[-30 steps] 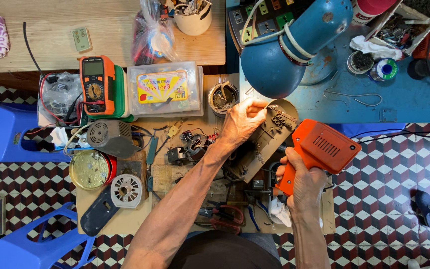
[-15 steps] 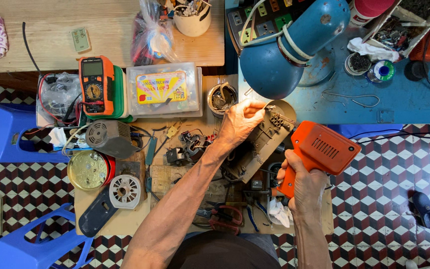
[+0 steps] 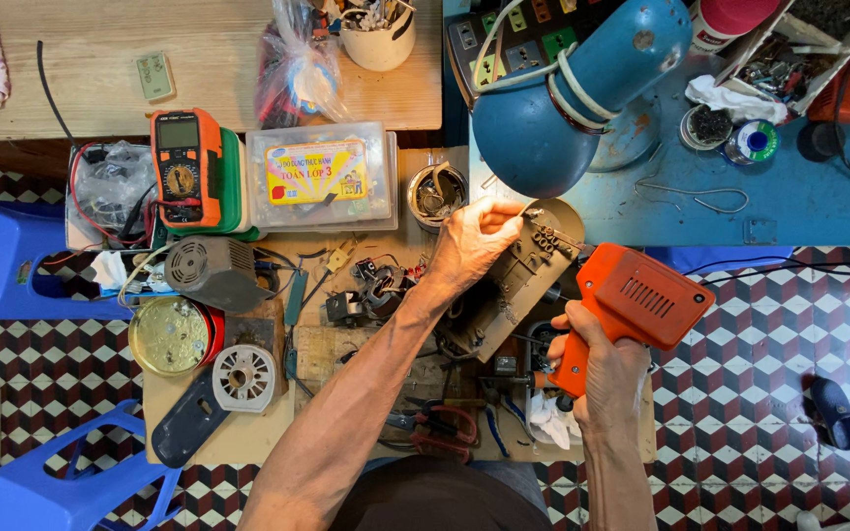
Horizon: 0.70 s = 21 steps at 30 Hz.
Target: The person repairs an electric appliance base at a cluttered workbench. They hold the housing with one hand while directing a heat gun at it, then use a soldering iron on the internal wiring and components, and use a screwdriver to work on screws and parts inside the opened housing, repositioning the unit under the desk lamp as they work.
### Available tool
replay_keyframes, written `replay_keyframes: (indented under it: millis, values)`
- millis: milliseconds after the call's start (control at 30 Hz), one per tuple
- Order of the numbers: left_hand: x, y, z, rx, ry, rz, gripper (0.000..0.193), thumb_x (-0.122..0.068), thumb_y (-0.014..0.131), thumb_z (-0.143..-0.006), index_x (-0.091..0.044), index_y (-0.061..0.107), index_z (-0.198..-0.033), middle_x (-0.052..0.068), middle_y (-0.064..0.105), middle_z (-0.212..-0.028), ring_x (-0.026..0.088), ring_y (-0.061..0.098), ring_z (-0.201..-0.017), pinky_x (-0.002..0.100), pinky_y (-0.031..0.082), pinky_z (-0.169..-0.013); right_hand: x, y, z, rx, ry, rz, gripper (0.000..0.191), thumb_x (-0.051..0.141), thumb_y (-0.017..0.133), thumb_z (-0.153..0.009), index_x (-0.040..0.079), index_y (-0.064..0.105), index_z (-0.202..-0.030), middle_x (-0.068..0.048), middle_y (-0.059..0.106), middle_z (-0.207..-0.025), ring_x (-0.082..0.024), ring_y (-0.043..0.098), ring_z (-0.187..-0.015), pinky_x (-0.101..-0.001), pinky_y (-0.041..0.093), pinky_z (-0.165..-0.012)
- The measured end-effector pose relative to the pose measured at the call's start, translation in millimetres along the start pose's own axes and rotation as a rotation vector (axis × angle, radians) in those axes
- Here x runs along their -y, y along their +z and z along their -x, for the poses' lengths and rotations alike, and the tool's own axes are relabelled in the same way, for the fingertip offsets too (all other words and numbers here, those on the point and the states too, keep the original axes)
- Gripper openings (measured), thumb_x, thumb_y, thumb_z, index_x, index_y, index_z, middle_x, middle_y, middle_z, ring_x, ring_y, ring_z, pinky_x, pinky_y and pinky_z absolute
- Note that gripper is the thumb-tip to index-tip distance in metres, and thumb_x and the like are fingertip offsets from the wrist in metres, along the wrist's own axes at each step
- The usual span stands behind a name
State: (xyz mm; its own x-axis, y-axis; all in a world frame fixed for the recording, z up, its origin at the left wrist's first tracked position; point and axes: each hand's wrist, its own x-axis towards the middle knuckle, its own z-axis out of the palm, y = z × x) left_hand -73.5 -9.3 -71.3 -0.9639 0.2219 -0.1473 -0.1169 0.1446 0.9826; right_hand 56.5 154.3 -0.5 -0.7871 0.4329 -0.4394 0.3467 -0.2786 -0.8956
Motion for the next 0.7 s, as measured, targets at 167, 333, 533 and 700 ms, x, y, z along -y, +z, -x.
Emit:
replay_keyframes:
  millis: [167,333,533,700]
  values:
    - [-1.9,0.2,2.4,-0.005,-0.03,0.002,0.036,-0.026,0.068,-0.094,-0.003,0.069,-0.121,0.014,0.079,-0.11,0.02,0.077,-0.101,0.033,0.061,-0.089,-5.1,5.9,-2.4,0.004,-0.011,-0.024,0.022,0.012,0.075,-0.086,0.001,0.065,-0.102,-0.009,0.068,-0.075,-0.014,0.063,-0.05,-0.026,0.054,-0.043]
    - [-14.0,-9.9,12.3,0.032,0.006,-0.157,0.039,-0.03,0.063,-0.097,-0.005,0.07,-0.125,0.014,0.078,-0.11,0.024,0.078,-0.102,0.035,0.061,-0.091,-6.9,7.6,4.3,-0.012,-0.022,-0.019,0.02,0.012,0.075,-0.087,0.002,0.065,-0.102,-0.008,0.066,-0.078,-0.013,0.064,-0.054,-0.0257,0.056,-0.046]
    - [-14.7,-37.9,61.5,-0.029,0.284,-0.499,0.049,-0.037,0.068,-0.094,-0.003,0.065,-0.129,0.02,0.072,-0.123,0.033,0.067,-0.116,0.042,0.052,-0.099,-21.0,21.4,18.7,-0.008,-0.262,0.086,0.022,0.01,0.077,-0.085,0.001,0.065,-0.102,-0.005,0.069,-0.082,-0.012,0.065,-0.057,-0.0224,0.056,-0.051]
    - [-8.7,-35.6,81.1,0.033,0.243,-0.332,0.043,-0.032,0.052,-0.105,-0.002,0.059,-0.135,0.021,0.07,-0.122,0.034,0.065,-0.112,0.043,0.05,-0.097,-28.5,41.5,33.4,-0.109,-0.391,0.334,0.018,0.012,0.075,-0.089,0.003,0.066,-0.101,-0.001,0.067,-0.08,-0.008,0.063,-0.057,-0.0226,0.051,-0.049]
